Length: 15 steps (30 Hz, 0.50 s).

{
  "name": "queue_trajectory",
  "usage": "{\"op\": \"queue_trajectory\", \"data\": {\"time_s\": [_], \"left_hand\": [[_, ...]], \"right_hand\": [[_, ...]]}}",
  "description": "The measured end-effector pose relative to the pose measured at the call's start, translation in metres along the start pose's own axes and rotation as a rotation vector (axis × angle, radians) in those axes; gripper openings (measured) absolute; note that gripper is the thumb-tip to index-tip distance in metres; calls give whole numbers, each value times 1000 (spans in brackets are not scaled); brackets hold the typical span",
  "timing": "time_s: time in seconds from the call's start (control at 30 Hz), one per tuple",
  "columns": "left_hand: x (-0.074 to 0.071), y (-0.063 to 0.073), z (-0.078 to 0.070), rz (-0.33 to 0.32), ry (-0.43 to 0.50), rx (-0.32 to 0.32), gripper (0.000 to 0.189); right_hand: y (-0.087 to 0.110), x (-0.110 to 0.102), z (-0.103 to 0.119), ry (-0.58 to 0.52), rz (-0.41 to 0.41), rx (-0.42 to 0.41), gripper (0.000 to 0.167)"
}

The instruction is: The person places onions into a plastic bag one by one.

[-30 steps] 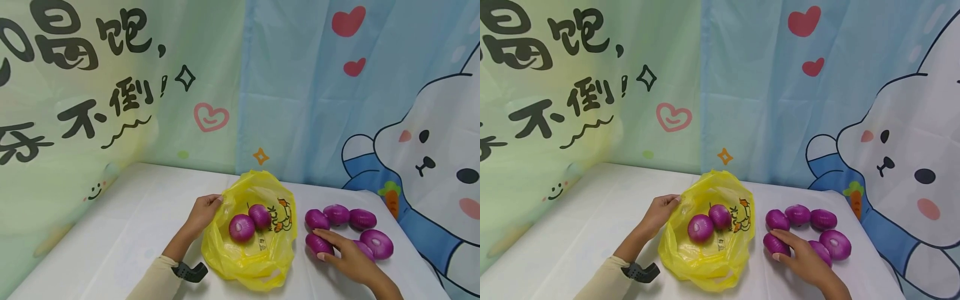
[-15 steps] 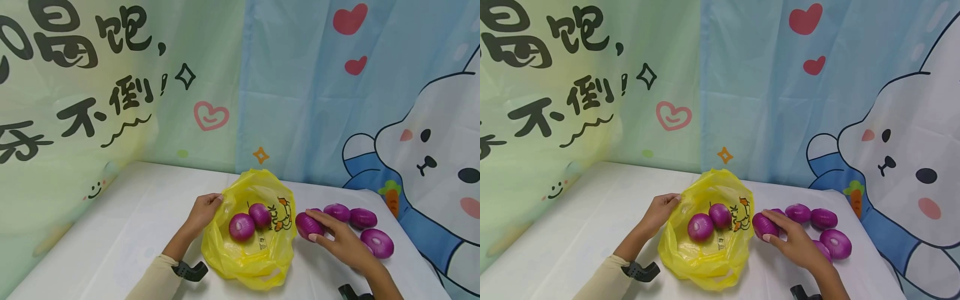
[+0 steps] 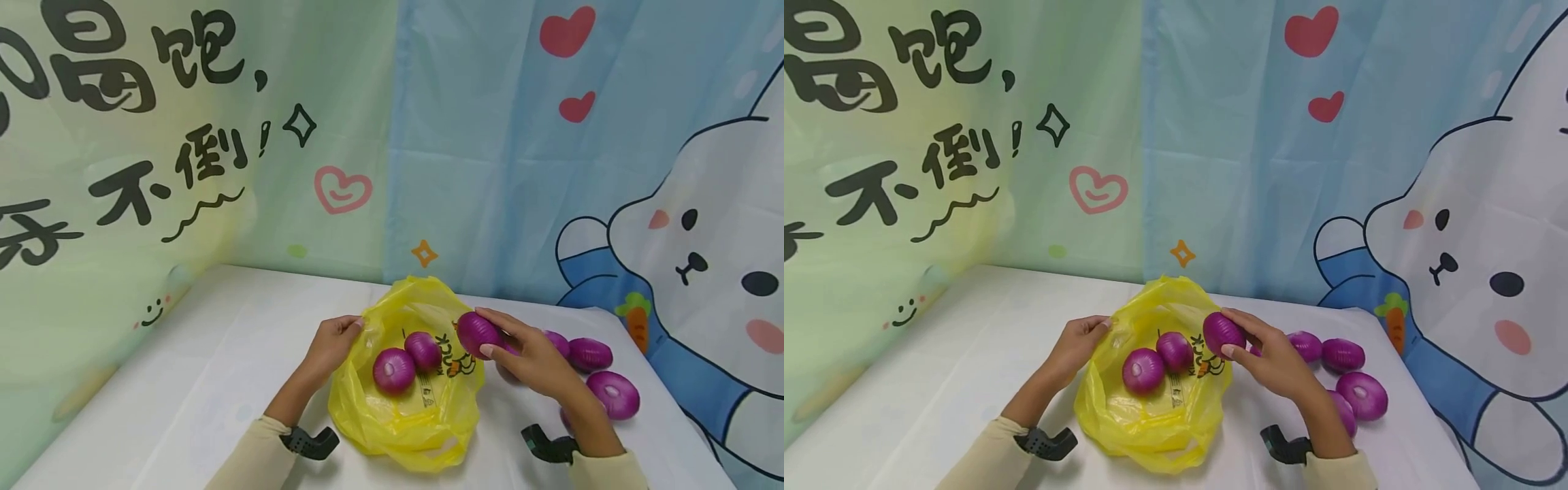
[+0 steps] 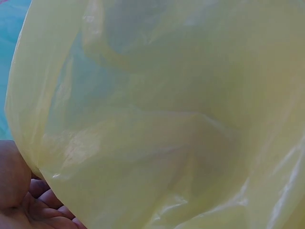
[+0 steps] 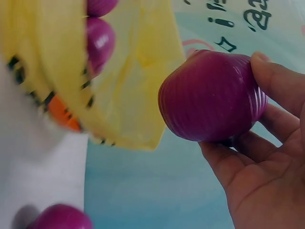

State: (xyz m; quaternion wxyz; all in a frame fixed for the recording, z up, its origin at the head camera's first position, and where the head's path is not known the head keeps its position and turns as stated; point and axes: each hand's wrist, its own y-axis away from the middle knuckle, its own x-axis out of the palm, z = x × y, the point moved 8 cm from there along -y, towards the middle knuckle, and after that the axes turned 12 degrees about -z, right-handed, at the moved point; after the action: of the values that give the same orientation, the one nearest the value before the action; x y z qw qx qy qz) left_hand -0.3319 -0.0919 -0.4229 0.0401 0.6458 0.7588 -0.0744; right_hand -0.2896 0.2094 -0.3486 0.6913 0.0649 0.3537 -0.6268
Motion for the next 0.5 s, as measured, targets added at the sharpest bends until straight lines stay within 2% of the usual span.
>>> {"op": "queue_trajectory", "data": {"time_s": [0.13, 0.5], "left_hand": [[0, -1, 0, 1, -4, 0, 36], [1, -1, 3, 13, 0, -14, 34]], "right_hand": [[-14, 12, 6, -90, 34, -18, 58], [-42, 44, 5, -209, 93, 46, 58]]}}
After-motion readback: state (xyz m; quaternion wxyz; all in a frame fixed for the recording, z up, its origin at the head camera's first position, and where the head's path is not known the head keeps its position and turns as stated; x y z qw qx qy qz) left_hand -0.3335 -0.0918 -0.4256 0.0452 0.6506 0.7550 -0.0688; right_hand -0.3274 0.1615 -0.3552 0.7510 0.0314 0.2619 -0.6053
